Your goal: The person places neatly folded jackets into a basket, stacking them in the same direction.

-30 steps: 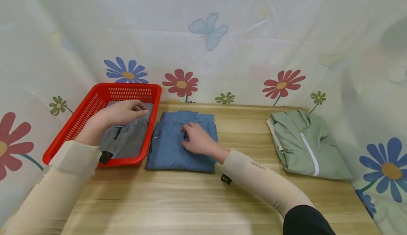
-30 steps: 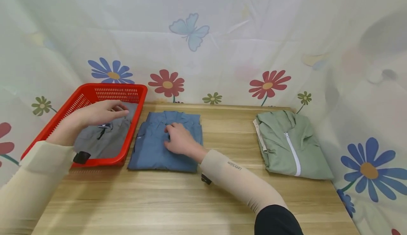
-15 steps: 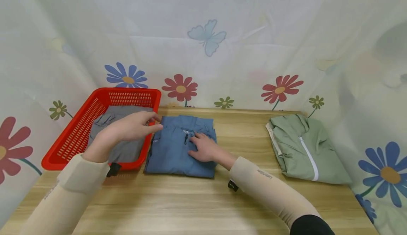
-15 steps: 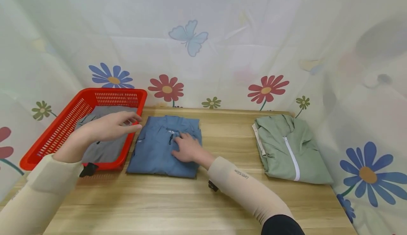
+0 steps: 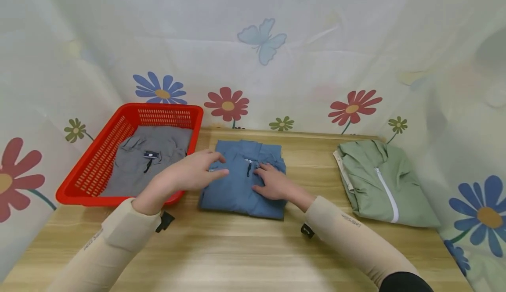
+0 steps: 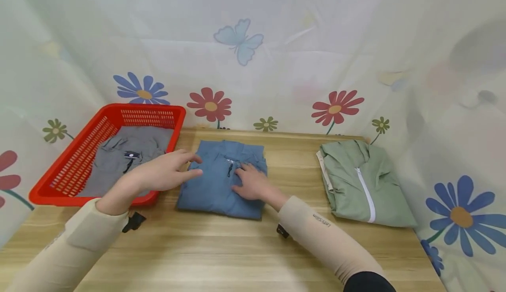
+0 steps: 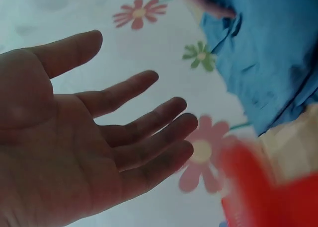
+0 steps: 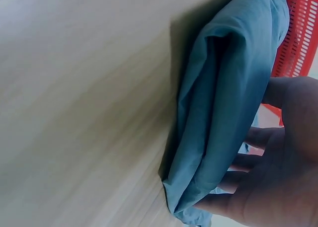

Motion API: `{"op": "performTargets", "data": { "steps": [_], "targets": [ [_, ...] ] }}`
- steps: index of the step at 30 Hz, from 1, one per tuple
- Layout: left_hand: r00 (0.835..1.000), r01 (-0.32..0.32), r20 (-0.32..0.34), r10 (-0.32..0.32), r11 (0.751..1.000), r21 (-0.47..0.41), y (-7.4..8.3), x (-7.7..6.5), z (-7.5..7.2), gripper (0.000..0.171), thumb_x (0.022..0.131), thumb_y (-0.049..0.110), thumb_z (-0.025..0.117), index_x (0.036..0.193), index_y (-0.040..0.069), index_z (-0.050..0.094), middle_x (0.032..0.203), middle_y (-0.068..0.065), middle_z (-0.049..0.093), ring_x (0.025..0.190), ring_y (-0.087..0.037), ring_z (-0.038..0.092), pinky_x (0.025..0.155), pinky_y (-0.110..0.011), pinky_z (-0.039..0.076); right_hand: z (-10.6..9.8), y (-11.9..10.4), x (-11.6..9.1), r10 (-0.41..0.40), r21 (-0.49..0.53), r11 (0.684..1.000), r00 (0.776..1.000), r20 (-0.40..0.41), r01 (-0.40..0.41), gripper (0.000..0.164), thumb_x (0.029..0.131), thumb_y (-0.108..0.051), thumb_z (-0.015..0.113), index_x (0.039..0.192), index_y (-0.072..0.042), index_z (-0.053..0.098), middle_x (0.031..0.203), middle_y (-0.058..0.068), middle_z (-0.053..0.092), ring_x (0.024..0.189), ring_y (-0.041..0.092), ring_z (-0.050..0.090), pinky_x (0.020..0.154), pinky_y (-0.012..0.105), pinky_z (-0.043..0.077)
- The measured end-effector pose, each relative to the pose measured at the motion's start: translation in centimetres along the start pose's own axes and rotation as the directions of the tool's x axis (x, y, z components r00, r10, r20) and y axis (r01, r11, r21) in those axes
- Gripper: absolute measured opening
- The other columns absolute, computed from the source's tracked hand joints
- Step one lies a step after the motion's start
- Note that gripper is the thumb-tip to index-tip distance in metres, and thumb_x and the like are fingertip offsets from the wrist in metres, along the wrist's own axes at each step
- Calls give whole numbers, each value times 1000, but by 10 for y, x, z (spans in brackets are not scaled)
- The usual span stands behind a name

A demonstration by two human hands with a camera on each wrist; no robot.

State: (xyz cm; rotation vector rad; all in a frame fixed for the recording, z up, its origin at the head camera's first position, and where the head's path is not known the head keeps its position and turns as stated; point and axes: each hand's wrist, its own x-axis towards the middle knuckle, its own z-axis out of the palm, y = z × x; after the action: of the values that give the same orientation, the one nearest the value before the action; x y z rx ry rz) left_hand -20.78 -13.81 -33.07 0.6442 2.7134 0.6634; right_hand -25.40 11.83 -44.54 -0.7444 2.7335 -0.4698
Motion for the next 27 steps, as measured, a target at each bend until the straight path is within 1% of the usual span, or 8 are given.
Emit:
{"op": "performTargets", "data": {
  "steps": [4, 7, 10, 15, 19, 21, 23, 27],
  "targets": [
    [1000, 7, 10, -7, 1000, -26, 3, 9, 19, 50, 103, 37, 62, 140, 3, 58, 142, -19, 54, 128, -36, 52, 104, -54, 46, -2, 9, -8, -2, 33, 999, 1000, -12, 3, 52, 102, -30, 66, 145, -2, 55, 158, 25, 37, 148, 44, 29, 118, 55, 29],
    [1000, 10, 11, -9, 996, -83, 4, 16, 32, 52, 103, 36, 63, 142, 3, 56, 143, -19, 54, 129, -36, 51, 103, -53, 48, -3, 15, -16, -5, 58, 998, 1000, -27, 6, 51, 100, -27, 68, 142, 0, 57, 157, 26, 38, 147, 45, 29, 117, 55, 29],
    [1000, 3, 6, -2, 992, -128, 6, 22, 42, 55, 103, 37, 63, 144, 2, 55, 142, -19, 54, 127, -35, 52, 101, -51, 49, -4, 21, -23, -2, 74, 997, 999, -34, 5, 51, 100, -27, 68, 141, 1, 58, 157, 28, 38, 147, 46, 29, 117, 56, 29],
    [1000, -4, -2, 4, 987, -163, 7, 33, 53, 58, 103, 37, 62, 146, -1, 51, 145, -21, 52, 129, -35, 51, 104, -52, 47, -6, 29, -32, 14, 99, 995, 999, -47, -9, 51, 99, -25, 70, 141, 2, 58, 157, 28, 37, 148, 47, 27, 118, 57, 28],
    [1000, 24, 4, -24, 981, -191, 7, 38, 59, 59, 103, 37, 62, 148, 0, 50, 147, -22, 49, 131, -35, 49, 106, -53, 44, -6, 36, -37, 13, 110, 994, 998, -64, -6, 50, 98, -24, 71, 140, 2, 58, 157, 29, 37, 147, 48, 27, 117, 58, 27],
    [999, 48, 6, -48, 977, -207, 6, 40, 62, 60, 103, 37, 63, 149, 1, 50, 149, -22, 47, 133, -35, 48, 108, -54, 43, -6, 39, -39, 12, 112, 994, 997, -70, -4, 50, 98, -24, 71, 139, 2, 58, 156, 29, 37, 147, 48, 27, 117, 59, 28],
    [998, 68, 9, -68, 971, -230, 5, 42, 65, 60, 103, 37, 63, 150, 2, 49, 151, -21, 46, 134, -35, 46, 109, -55, 41, -6, 42, -41, 14, 111, 994, 997, -75, -5, 50, 97, -23, 72, 139, 2, 59, 156, 29, 38, 147, 49, 28, 116, 60, 28],
    [996, 84, 18, -83, 954, -289, 3, 45, 71, 62, 103, 37, 63, 151, 3, 47, 153, -21, 43, 137, -37, 43, 111, -56, 39, -9, 44, -44, 22, 112, 994, 996, -83, -13, 50, 96, -22, 73, 137, 3, 60, 155, 30, 39, 146, 49, 29, 116, 60, 28]
  ]
}}
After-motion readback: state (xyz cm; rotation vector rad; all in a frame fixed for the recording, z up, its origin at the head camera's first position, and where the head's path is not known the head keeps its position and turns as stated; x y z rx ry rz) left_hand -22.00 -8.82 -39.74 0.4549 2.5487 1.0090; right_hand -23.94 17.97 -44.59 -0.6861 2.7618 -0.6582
